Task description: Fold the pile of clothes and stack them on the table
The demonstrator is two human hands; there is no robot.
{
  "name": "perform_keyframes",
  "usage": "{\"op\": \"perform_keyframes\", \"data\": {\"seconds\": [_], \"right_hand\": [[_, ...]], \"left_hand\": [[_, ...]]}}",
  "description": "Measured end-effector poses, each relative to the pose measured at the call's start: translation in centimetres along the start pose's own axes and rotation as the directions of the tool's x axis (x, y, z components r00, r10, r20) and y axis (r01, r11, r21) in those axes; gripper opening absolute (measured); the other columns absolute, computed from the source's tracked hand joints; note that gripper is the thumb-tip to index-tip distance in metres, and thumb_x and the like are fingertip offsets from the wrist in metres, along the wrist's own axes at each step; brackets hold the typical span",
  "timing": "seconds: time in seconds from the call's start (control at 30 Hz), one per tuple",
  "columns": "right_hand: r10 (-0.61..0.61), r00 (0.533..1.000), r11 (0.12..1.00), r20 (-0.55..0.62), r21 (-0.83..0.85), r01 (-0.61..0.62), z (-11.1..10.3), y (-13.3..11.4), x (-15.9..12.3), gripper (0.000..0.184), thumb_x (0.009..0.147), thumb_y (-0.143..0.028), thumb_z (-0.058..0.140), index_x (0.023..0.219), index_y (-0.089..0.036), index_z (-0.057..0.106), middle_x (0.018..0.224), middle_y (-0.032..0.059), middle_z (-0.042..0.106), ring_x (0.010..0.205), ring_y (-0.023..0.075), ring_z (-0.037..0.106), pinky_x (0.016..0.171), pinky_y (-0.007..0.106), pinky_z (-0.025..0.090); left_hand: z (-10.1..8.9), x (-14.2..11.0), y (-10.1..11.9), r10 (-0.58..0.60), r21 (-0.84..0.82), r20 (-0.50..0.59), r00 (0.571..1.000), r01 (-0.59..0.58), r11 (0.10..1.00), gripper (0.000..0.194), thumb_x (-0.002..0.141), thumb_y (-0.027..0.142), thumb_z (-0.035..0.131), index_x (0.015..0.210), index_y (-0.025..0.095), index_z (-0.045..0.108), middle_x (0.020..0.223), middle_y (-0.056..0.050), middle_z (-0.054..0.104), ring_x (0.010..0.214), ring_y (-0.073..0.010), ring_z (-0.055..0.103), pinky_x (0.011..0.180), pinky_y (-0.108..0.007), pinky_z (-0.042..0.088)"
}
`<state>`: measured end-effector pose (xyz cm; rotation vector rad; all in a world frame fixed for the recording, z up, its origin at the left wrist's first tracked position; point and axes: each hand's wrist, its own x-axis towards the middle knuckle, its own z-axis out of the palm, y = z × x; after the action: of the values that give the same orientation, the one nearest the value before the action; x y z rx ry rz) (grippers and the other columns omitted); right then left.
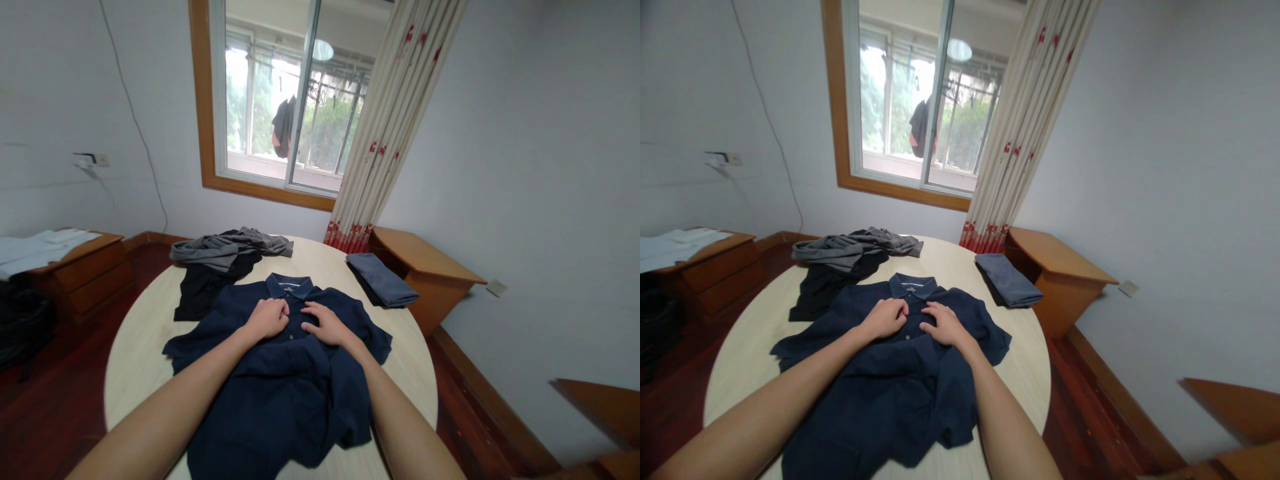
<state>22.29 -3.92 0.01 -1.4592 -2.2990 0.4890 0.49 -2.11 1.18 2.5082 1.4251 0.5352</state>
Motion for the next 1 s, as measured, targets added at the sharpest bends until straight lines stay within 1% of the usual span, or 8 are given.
{"op": "perform_keyframes", "data": {"seconds": [0.17,0.37,0.47,0.6,0.7,0.8,0.87,1.0], "right_hand": [[-0.002,1.0,1.0,0.004,-0.001,0.002,0.0,0.1,0.0,0.046,0.086,-0.037,0.065,0.128,-0.021,0.063,0.147,0.0138,0.048,0.139,0.0274,0.041,0.116,0.05,0.029],[-0.002,1.0,1.0,0.01,-0.012,0.002,-0.1,-0.1,0.0,0.046,0.086,-0.038,0.065,0.129,-0.021,0.062,0.148,0.0137,0.047,0.139,0.0271,0.041,0.116,0.05,0.029],[0.002,1.0,1.0,0.011,-0.017,-0.001,-0.2,-0.2,-0.1,0.046,0.086,-0.037,0.064,0.129,-0.02,0.062,0.148,0.0144,0.047,0.139,0.0276,0.041,0.116,0.05,0.029],[0.001,1.0,1.0,0.009,-0.028,-0.001,-0.1,-0.2,-0.1,0.046,0.086,-0.036,0.065,0.129,-0.02,0.062,0.148,0.0143,0.047,0.139,0.0278,0.042,0.116,0.05,0.029],[-0.002,1.0,0.999,-0.003,-0.036,0.002,-0.1,-0.2,-0.1,0.046,0.086,-0.037,0.065,0.129,-0.02,0.062,0.147,0.0141,0.048,0.138,0.0278,0.043,0.115,0.05,0.03],[-0.008,0.997,0.998,-0.073,-0.066,0.003,0.0,-0.5,-0.1,0.047,0.087,-0.037,0.063,0.131,-0.021,0.06,0.146,0.0135,0.049,0.138,0.0277,0.042,0.116,0.052,0.028],[-0.018,0.994,0.996,-0.111,-0.086,0.009,0.1,-0.8,-0.1,0.046,0.089,-0.038,0.06,0.132,-0.022,0.059,0.147,0.0126,0.049,0.14,0.0272,0.04,0.117,0.054,0.024],[0.028,0.998,0.995,-0.05,-0.097,-0.033,0.4,-0.8,0.2,0.049,0.093,-0.044,0.054,0.137,-0.023,0.055,0.151,0.0122,0.044,0.143,0.0274,0.034,0.117,0.056,0.02]], "left_hand": [[-0.1,0.0,0.1,-0.005,-0.015,0.018,1.0,0.005,1.0,0.009,0.081,0.022,0.054,0.084,0.022,0.063,0.083,-0.001,0.07,0.089,-0.0225,0.063,0.081,-0.033,0.043],[0.1,0.1,-0.1,-0.005,0.0,0.009,1.0,0.005,1.0,0.013,0.081,0.017,0.051,0.085,0.022,0.062,0.09,-0.003,0.07,0.091,-0.0226,0.062,0.083,-0.034,0.043],[0.2,0.0,-0.3,-0.004,0.002,0.001,1.0,0.004,1.0,0.011,0.084,0.023,0.053,0.09,0.022,0.062,0.089,-0.003,0.069,0.091,-0.0233,0.061,0.083,-0.035,0.043],[0.4,-0.3,-0.6,-0.049,0.057,-0.06,0.997,0.053,0.997,0.026,0.088,0.039,0.055,0.106,0.021,0.061,0.111,-0.009,0.064,0.109,-0.0277,0.056,0.092,-0.04,0.042],[0.8,-0.4,-0.9,-0.061,0.086,-0.084,0.995,0.069,0.994,0.044,0.088,0.049,0.055,0.123,0.021,0.057,0.133,-0.013,0.056,0.126,-0.0301,0.047,0.108,-0.046,0.032],[1.2,-0.4,-1.2,-0.076,0.094,-0.031,0.997,0.078,0.993,0.061,0.089,0.056,0.052,0.139,0.022,0.048,0.153,-0.014,0.04,0.142,-0.0324,0.03,0.116,-0.053,0.018],[1.4,-0.3,-1.3,-0.082,0.092,0.049,0.995,0.077,0.993,0.066,0.091,0.06,0.046,0.145,0.022,0.042,0.158,-0.013,0.031,0.147,-0.0337,0.022,0.116,-0.057,0.015],[1.2,-0.2,-1.7,-0.072,0.093,0.191,0.979,0.055,0.994,0.07,0.094,0.062,0.036,0.152,0.022,0.034,0.161,-0.011,0.023,0.15,-0.0337,0.01,0.116,-0.06,0.008]]}}
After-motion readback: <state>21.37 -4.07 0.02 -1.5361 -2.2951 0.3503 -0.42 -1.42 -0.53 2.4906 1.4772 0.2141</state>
